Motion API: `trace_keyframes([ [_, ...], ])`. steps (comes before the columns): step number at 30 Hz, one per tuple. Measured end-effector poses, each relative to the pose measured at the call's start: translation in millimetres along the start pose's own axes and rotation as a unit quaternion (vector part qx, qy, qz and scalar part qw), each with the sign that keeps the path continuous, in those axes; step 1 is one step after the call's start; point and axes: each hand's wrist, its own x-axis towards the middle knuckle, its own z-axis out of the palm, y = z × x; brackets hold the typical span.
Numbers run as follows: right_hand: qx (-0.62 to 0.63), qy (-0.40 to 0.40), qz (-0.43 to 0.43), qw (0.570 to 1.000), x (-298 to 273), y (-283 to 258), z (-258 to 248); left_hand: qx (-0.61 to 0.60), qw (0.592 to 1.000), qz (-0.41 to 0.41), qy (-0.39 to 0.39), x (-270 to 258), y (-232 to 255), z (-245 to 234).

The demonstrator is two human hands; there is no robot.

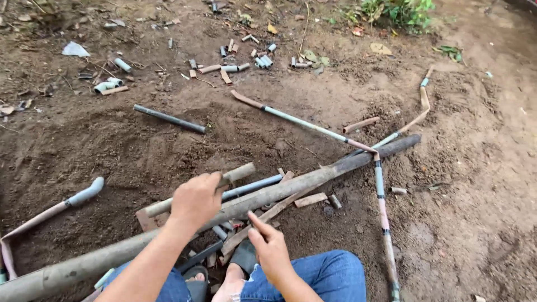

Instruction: Cutting a PVC pipe manually using a hacksaw blade while sitting on the ground

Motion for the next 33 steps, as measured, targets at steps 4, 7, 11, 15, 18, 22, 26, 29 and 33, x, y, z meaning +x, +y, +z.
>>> trace_keyframes([
  [4, 0.046, 0.004, 0.051, 0.998, -5.9, 11.0, -2.1, 0.047, 0.998, -0.027, 0.012, 9.9, -13.4, -6.3],
  [7, 0.035, -0.002, 0.056, 0.998, -5.4, 12.7, -2.8, 0.066, 0.995, -0.052, -0.057, 11.1, -8.8, -8.4],
  [11, 0.119, -0.004, 0.042, 0.992, -4.6, 3.2, -3.9, 0.004, 1.0, -0.002, 0.019, 1.8, 8.9, 0.1],
  [15, 0.083, -0.018, 0.053, 0.995, -6.3, 17.0, -6.2, 0.026, 0.997, -0.058, -0.047, 13.7, -16.9, -10.0],
  [18, 0.086, -0.028, 0.051, 0.995, -0.1, 2.8, -9.5, 0.053, 0.988, -0.05, -0.137, 4.7, -3.7, -2.8],
  [22, 0.096, -0.018, 0.073, 0.993, -8.3, -1.0, -5.7, 0.03, 0.997, -0.053, -0.042, 4.2, -13.9, -6.0],
  [26, 0.135, -0.023, 0.062, 0.989, -7.7, 25.7, -13.0, 0.024, 0.985, -0.145, -0.087, 2.6, -29.7, -7.9],
  [29, 0.145, -0.004, 0.066, 0.987, 2.7, 6.8, -5.7, 0.021, 0.96, -0.123, -0.249, 10.9, 7.6, -20.1],
  [33, 0.101, -0.016, 0.104, 0.989, -3.4, 19.0, -6.2, 0.036, 0.96, -0.177, -0.215, 16.0, -17.7, -24.6],
])
